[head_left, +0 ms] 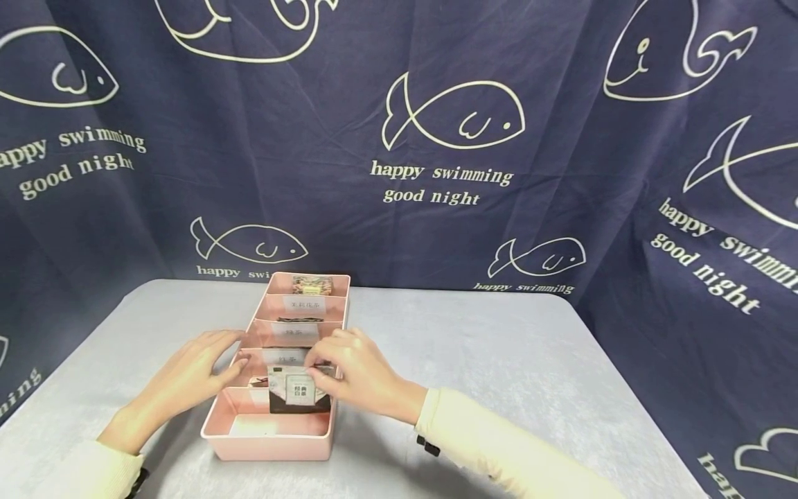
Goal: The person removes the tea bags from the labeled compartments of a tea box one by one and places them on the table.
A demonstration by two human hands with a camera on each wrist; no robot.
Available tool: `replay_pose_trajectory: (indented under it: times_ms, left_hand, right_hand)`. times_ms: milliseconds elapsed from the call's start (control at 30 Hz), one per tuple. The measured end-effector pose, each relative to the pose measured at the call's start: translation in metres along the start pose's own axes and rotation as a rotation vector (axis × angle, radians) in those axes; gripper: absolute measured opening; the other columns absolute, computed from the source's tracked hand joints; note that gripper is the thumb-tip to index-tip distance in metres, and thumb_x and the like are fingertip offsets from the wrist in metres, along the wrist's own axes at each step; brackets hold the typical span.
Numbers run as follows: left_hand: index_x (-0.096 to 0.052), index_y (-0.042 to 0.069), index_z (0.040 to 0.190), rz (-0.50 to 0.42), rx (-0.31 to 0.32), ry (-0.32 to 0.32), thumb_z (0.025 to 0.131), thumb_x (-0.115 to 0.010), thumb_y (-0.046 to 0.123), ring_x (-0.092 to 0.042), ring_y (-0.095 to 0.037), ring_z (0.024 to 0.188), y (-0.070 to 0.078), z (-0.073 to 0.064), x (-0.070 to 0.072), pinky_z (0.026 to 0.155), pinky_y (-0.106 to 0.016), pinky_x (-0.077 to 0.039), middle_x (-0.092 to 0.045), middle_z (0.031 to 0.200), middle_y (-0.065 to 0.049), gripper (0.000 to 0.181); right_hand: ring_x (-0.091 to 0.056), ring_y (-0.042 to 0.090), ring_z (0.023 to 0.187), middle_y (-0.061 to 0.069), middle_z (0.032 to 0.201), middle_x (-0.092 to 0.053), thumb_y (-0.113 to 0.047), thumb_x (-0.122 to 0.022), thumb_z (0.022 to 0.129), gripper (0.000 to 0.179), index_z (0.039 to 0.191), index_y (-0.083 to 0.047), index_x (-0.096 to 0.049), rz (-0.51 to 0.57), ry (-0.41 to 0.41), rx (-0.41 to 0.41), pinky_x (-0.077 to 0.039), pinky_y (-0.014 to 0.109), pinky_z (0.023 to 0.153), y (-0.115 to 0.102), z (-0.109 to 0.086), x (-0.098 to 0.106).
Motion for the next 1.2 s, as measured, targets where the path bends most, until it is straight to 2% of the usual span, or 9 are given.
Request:
replay_pose_trajectory:
  times_ms: [267,500,667,1033,1200]
  left_hand:
    - [-0.060,0.005,0.112,0.005,-0.003,0.003,0.081,-0.065,0.023,-0.056,-0.033,0.106,-0.001,-0.001,0.000,0.092,-0.047,-0.042,-0.063,0.111,-0.012,0.037]
    - [-0.060,0.005,0.112,-0.001,-0.002,-0.003,0.081,-0.064,0.023,-0.056,-0.033,0.107,-0.002,-0.002,-0.001,0.091,-0.047,-0.042,-0.063,0.111,-0.012,0.036]
    - [-0.060,0.006,0.112,-0.003,-0.002,0.001,0.080,-0.065,0.023,-0.056,-0.032,0.106,-0.002,-0.002,0.000,0.091,-0.047,-0.042,-0.063,0.111,-0.012,0.036]
    - [-0.059,0.007,0.111,-0.004,0.015,-0.004,0.083,-0.064,0.027,-0.055,-0.031,0.106,-0.002,-0.001,-0.001,0.091,-0.045,-0.042,-0.063,0.110,-0.010,0.035]
    - [-0.059,0.007,0.111,-0.001,0.017,-0.003,0.083,-0.064,0.027,-0.056,-0.030,0.106,-0.003,-0.002,-0.002,0.092,-0.044,-0.042,-0.063,0.110,-0.010,0.035]
  right_hand:
    - [-0.058,0.003,0.076,-0.007,0.080,-0.067,-0.013,-0.065,0.079,0.005,0.084,-0.015,-0.065,0.060,0.091,-0.034,-0.040,0.018,0.069,0.012,0.007,0.023]
    - [-0.057,0.006,0.074,-0.006,0.077,-0.066,-0.012,-0.063,0.080,0.004,0.083,-0.014,-0.066,0.052,0.120,-0.084,-0.043,0.024,0.072,0.030,0.007,0.042]
    - [-0.055,0.006,0.073,-0.006,0.076,-0.065,-0.012,-0.063,0.081,0.004,0.082,-0.014,-0.066,0.052,0.133,-0.137,-0.041,0.026,0.069,0.047,0.002,0.051]
    - [-0.055,0.009,0.068,-0.004,0.073,-0.065,-0.013,-0.066,0.080,0.002,0.081,-0.012,-0.067,0.006,0.138,-0.232,-0.036,0.024,0.062,0.088,-0.014,0.052]
    - [-0.057,0.010,0.070,-0.004,0.074,-0.066,-0.010,-0.067,0.079,0.004,0.081,-0.013,-0.067,-0.029,0.122,-0.274,-0.038,0.026,0.061,0.104,-0.020,0.046]
Point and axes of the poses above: each hand's wrist, its own z-axis towards the middle knuckle, its own x-axis out of the back of the hand, y = z × x, the point moved 2 cm from there along z, towards the middle knuckle
